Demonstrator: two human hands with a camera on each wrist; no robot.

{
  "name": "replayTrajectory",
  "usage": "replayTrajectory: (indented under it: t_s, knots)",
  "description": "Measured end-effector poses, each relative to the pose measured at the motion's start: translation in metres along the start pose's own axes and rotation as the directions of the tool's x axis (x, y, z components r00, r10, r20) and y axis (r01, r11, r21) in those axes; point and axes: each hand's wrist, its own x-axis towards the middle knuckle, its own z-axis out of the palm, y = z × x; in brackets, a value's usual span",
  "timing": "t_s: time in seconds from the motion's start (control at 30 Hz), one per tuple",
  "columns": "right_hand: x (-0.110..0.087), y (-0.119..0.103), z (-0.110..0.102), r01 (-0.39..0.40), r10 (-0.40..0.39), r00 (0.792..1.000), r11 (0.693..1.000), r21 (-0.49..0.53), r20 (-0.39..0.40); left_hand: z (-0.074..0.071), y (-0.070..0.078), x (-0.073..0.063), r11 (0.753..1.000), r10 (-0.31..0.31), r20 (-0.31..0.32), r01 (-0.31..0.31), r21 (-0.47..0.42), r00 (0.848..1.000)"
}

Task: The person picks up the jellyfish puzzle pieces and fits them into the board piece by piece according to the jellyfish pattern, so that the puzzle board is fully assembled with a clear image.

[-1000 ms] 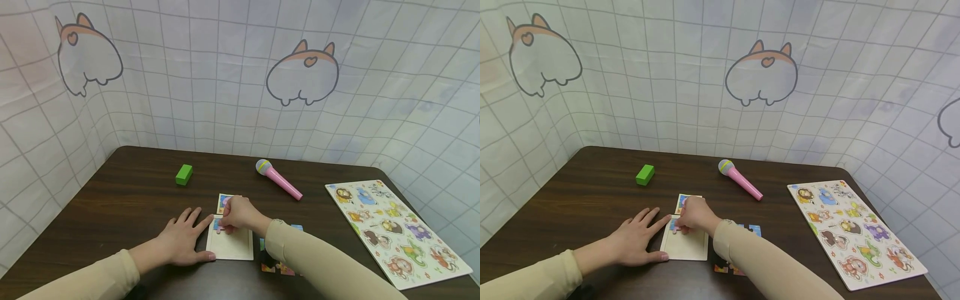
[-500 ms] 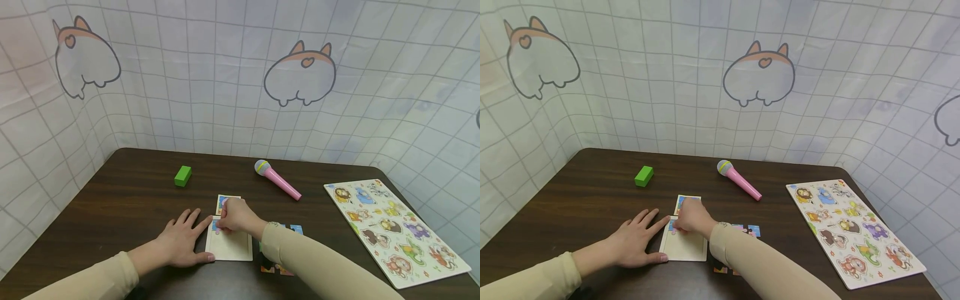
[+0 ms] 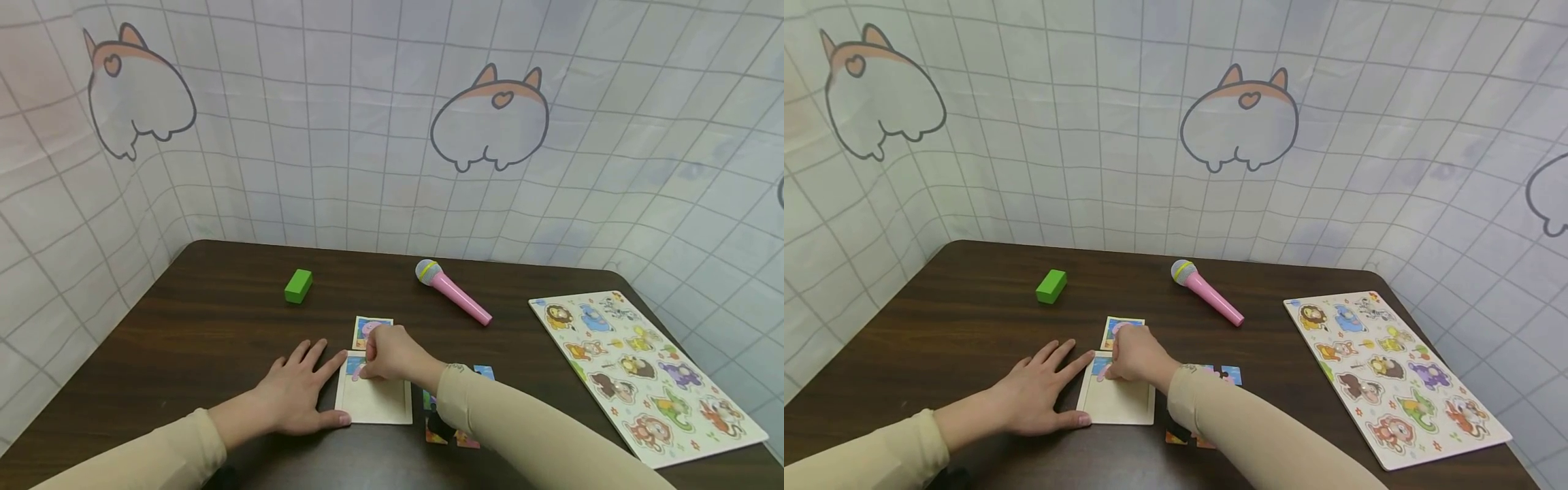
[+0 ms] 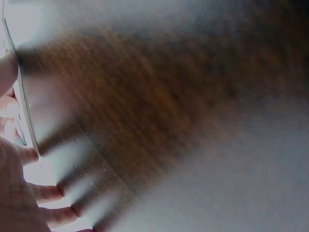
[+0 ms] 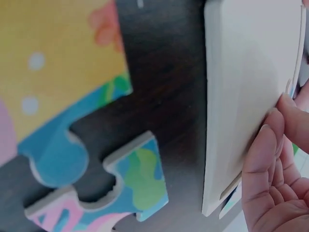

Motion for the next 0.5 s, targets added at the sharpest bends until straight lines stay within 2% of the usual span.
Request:
replayTrajectory:
  t_s: [0.5]
  knots:
    - [0.0021, 0.0025, 0.001, 0.003, -0.003, 1.0, 1.0, -0.016, 0.023, 0.0, 0.0001, -0.0014, 1.0, 0.01, -0.004, -0.01, 0.002, 1.0]
